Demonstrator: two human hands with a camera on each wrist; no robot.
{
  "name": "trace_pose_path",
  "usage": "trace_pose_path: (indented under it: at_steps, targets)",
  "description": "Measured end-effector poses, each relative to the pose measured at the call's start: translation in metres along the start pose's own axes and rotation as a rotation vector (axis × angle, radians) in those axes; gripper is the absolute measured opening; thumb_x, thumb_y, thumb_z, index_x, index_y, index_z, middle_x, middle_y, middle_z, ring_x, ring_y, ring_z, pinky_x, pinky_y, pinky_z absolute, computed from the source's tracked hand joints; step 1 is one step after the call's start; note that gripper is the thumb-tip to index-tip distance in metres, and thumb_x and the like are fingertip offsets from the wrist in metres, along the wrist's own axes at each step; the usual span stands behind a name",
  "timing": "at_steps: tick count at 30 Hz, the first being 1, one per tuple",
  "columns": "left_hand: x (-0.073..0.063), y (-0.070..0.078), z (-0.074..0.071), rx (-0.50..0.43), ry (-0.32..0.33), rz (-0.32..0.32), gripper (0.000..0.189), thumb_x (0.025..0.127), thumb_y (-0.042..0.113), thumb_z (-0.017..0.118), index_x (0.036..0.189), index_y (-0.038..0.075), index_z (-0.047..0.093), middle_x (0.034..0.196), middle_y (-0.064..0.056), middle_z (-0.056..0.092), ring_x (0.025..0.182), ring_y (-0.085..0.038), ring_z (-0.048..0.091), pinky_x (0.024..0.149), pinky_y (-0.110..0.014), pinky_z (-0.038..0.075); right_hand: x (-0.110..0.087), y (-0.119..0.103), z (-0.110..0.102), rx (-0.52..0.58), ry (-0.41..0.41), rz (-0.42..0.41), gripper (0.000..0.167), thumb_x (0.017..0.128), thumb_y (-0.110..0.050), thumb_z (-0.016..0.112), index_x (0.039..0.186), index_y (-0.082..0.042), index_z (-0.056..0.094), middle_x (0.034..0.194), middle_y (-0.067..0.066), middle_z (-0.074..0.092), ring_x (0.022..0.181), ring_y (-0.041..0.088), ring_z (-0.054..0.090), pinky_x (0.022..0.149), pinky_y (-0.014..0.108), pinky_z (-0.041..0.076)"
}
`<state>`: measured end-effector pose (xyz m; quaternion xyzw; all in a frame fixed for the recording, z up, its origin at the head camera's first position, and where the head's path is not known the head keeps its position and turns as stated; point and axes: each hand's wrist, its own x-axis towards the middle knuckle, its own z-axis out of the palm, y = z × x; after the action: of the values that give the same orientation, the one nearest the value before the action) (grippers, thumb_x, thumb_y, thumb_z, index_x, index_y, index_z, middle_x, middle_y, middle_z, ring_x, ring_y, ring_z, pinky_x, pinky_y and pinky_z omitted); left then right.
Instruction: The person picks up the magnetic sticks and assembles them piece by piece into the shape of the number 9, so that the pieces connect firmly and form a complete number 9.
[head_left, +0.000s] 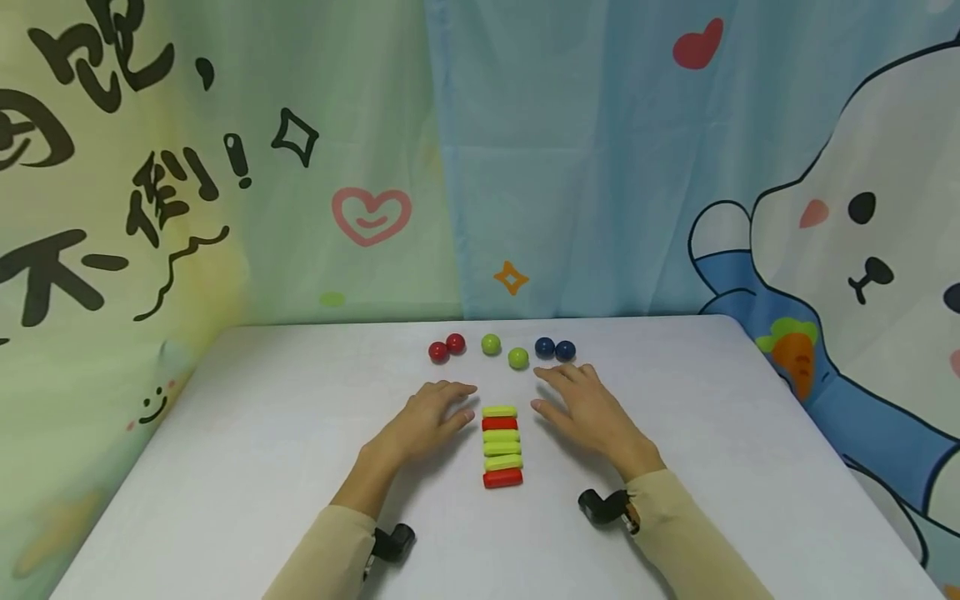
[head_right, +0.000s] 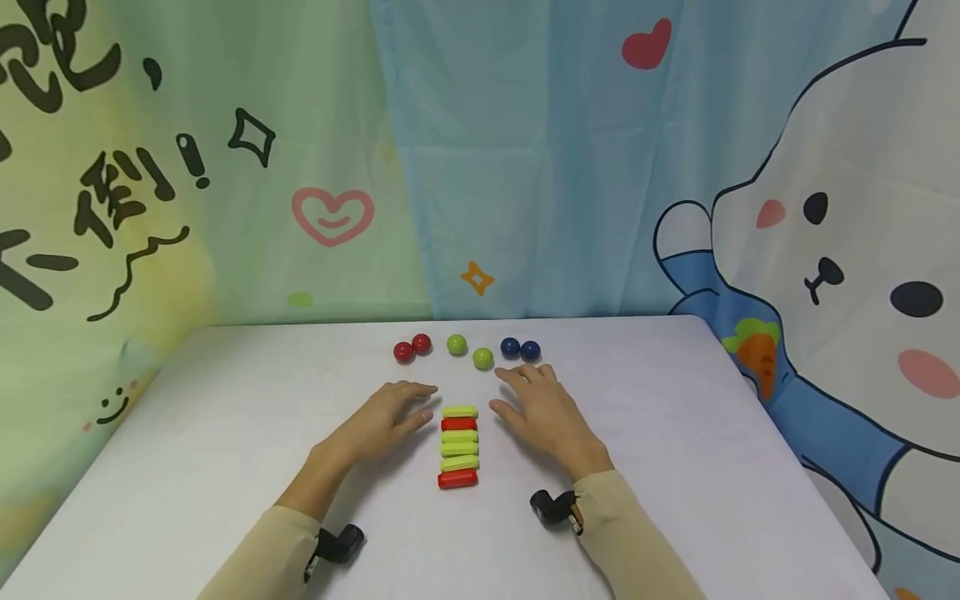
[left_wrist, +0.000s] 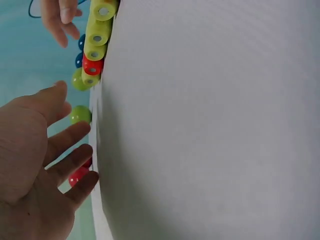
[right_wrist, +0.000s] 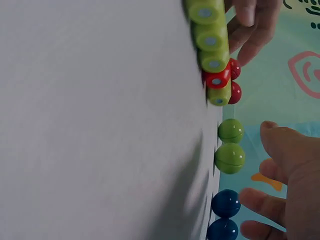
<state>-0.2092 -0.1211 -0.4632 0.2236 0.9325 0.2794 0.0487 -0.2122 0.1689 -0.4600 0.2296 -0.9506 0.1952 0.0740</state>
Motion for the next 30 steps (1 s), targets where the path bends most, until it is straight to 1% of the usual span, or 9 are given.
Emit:
trace_pose_path:
  at_steps: [3,6,8,10,15,20,26,30]
  targets:
    - [0.002,0.001,0.001,-0.014,-0.005,0.000,0.043,0.102,0.033,0.063,0.142,0.018,0.060,0.144,-0.005,0.061,0.138,-0.031,0.050,0.116,-0.059,0.033,0.002,-0.002,0.002,0.075,-0.050,0.030,0.052,0.101,-0.038,0.064,0.145,-0.012,0.057,0.133,0.015,0.062,0.119,0.034,0.057,0.102,0.054,0.047]
    - [0.004,0.002,0.003,-0.011,-0.008,-0.009,0.040,0.102,0.032,0.064,0.140,0.020,0.062,0.140,-0.003,0.063,0.134,-0.028,0.053,0.114,-0.059,0.035,0.004,-0.004,0.005,0.125,-0.092,0.050,0.051,0.101,-0.036,0.065,0.145,-0.012,0.057,0.125,0.011,0.066,0.106,0.026,0.063,0.096,0.049,0.052]
    - [0.005,0.003,0.004,-0.011,-0.002,-0.012,0.039,0.102,0.031,0.064,0.139,0.020,0.063,0.138,-0.002,0.064,0.131,-0.027,0.054,0.113,-0.060,0.036,0.005,-0.005,0.006,0.152,-0.106,0.055,0.049,0.101,-0.034,0.066,0.144,-0.012,0.058,0.118,0.008,0.067,0.097,0.021,0.063,0.090,0.044,0.053]
    - [0.006,0.004,0.006,-0.010,0.002,-0.019,0.037,0.102,0.031,0.064,0.137,0.021,0.064,0.138,-0.001,0.064,0.131,-0.027,0.054,0.112,-0.061,0.036,0.005,-0.006,0.007,0.164,-0.106,0.049,0.048,0.100,-0.032,0.067,0.143,-0.012,0.059,0.117,0.007,0.067,0.093,0.018,0.062,0.088,0.041,0.053]
    - [0.010,0.005,0.008,-0.014,0.009,-0.030,0.035,0.102,0.031,0.064,0.136,0.022,0.065,0.136,0.000,0.065,0.131,-0.027,0.054,0.112,-0.062,0.035,0.007,-0.007,0.009,0.196,-0.102,0.049,0.046,0.100,-0.030,0.069,0.142,-0.012,0.060,0.117,0.006,0.068,0.093,0.016,0.061,0.086,0.039,0.053]
    - [0.015,0.007,0.011,-0.026,0.020,-0.032,0.034,0.102,0.029,0.064,0.135,0.024,0.064,0.126,0.001,0.068,0.124,-0.025,0.055,0.110,-0.059,0.037,0.009,-0.007,0.012,0.256,-0.113,0.040,0.043,0.099,-0.025,0.070,0.139,-0.011,0.062,0.115,0.006,0.070,0.093,0.016,0.064,0.087,0.039,0.054]
    - [0.020,0.007,0.015,-0.039,0.023,-0.044,0.026,0.101,0.028,0.065,0.127,0.024,0.069,0.122,0.004,0.068,0.119,-0.023,0.054,0.106,-0.056,0.038,0.011,-0.007,0.017,0.316,-0.140,0.042,0.038,0.099,-0.019,0.069,0.136,-0.012,0.064,0.111,0.004,0.070,0.098,0.018,0.065,0.092,0.041,0.054]
    - [0.022,0.006,0.015,-0.018,0.026,-0.040,0.023,0.101,0.028,0.065,0.124,0.025,0.070,0.119,0.005,0.067,0.115,-0.022,0.055,0.101,-0.052,0.039,0.011,-0.005,0.019,0.342,-0.139,0.020,0.035,0.100,-0.018,0.068,0.134,-0.013,0.065,0.110,0.002,0.068,0.096,0.016,0.063,0.089,0.038,0.053]
